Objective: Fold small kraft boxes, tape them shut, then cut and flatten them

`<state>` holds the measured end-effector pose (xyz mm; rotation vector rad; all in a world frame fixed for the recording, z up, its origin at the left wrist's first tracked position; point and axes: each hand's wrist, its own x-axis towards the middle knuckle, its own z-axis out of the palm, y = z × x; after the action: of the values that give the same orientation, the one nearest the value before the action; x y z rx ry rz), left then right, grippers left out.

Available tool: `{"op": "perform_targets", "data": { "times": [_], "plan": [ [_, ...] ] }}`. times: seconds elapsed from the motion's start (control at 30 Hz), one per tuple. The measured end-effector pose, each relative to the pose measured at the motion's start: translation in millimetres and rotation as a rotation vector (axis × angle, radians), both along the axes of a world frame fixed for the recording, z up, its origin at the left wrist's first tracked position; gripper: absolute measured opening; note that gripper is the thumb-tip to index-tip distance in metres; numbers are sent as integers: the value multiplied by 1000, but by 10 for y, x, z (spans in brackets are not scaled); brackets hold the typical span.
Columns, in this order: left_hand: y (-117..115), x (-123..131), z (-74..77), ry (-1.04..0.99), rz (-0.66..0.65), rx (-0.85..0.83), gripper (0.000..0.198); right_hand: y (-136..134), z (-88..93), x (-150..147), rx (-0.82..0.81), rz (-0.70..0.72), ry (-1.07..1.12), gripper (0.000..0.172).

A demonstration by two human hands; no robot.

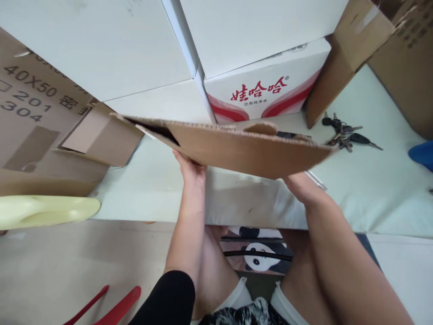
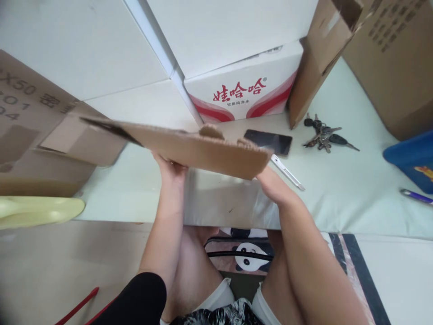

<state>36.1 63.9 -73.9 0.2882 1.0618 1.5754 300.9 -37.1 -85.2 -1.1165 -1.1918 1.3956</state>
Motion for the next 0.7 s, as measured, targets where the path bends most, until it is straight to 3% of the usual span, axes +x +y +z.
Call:
{"op": "perform_targets", "data": {
  "times": [0.17,0.33,0.47,0.6,0.7],
  "plan": [
    [54,-19,42,4,105,-101,72,-3,0,3,145,117,111,62],
    [40,91,-24,27,50,-88,53,7,6,-69,222,-91,-211,35],
    [-13,178,-47,102,72,-34,38,8,55,-42,391,-197,-251,21],
    [-68,282,-58,184,82,-64,36,-29,106,103,535,-318,-220,17],
    [-114,414,-62,208,68,-36,32,-52,193,247,585,-527,-164,23]
  ]
}}
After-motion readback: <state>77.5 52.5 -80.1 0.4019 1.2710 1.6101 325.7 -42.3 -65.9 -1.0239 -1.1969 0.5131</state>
